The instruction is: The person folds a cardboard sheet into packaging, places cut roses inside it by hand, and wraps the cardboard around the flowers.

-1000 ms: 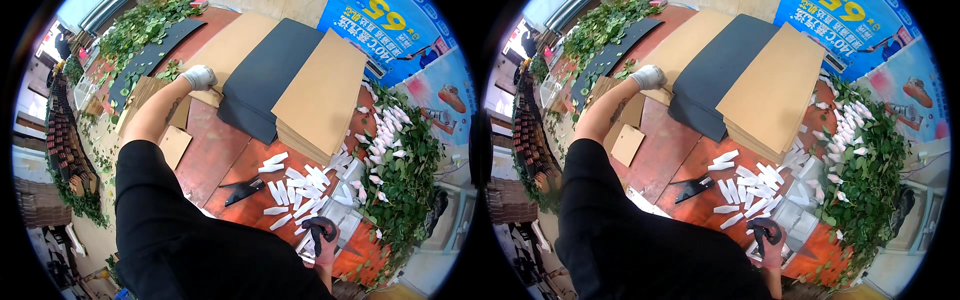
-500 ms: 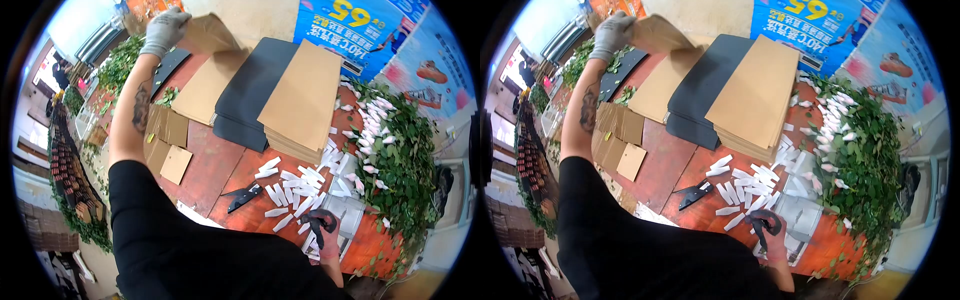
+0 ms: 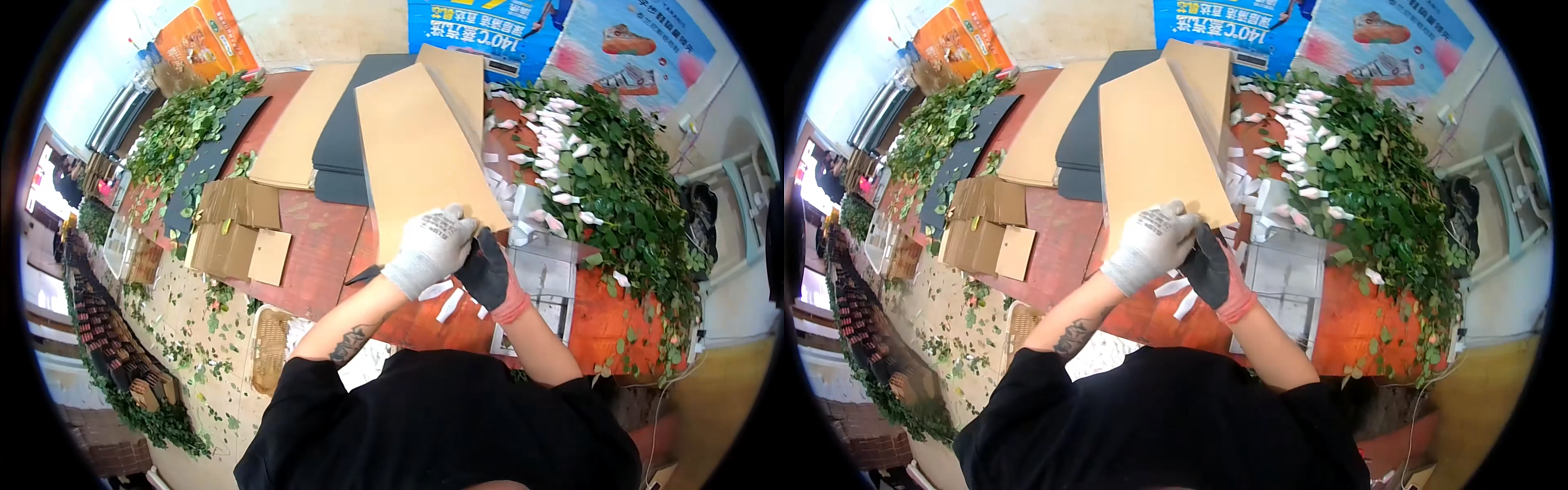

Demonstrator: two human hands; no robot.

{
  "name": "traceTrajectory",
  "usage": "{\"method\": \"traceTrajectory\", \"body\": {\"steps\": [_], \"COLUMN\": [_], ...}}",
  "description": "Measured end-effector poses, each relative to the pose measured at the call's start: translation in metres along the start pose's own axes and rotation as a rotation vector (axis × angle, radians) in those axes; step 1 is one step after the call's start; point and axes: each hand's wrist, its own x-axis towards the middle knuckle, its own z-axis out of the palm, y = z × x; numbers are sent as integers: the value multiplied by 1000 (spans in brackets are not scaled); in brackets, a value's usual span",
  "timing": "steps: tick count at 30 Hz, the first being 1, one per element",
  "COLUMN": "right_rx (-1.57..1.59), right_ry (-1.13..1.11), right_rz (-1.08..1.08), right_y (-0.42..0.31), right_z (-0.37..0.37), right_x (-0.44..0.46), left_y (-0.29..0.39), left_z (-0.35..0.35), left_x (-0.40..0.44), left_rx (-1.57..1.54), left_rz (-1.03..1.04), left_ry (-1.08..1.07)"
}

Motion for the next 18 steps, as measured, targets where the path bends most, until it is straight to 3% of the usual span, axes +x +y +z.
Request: {"method": "traceTrajectory", "body": {"steps": [2,3,4,5,7,8,10,11,12,14,15,16,18], "right_rx": [-24,-360,-209,-59,-45,-24,-84,-142,-153,-106,-584,-733,-942], "right_ry": [102,130,172,212,182,153,143,149,120,208,70,-73,-397], "right_rz": [-52,-105,-125,-153,-207,-203,-220,-218,-166,-52,-188,-92,108], "right_y": [2,-5,-12,-20,-42,-47,-48,-44,-44,-34,-31,-36,-54], "right_z": [-11,-19,-11,-3,11,11,20,25,28,21,11,-12,-42], "right_x": [1,-2,-3,-4,-15,-23,-48,-69,-89,-124,-139,-151,-170], "left_y": [12,9,4,0,-15,-36,-73,-66,-97,-111,-145,-160,-61], "left_z": [1,1,1,10,-4,16,18,8,24,32,35,42,-31], "left_x": [-8,-10,-13,-28,-40,-51,-52,-48,-46,-29,-15,9,33], "left_rx": [-74,-185,-292,-292,-169,-432,-1704,-1957,-2222,-2171,-1799,-1436,-1235], "left_rz": [-27,87,202,133,37,-237,-518,-685,-551,-722,-637,-530,-277], "left_ry": [-89,-112,-133,195,570,725,328,305,110,108,189,263,366]}}
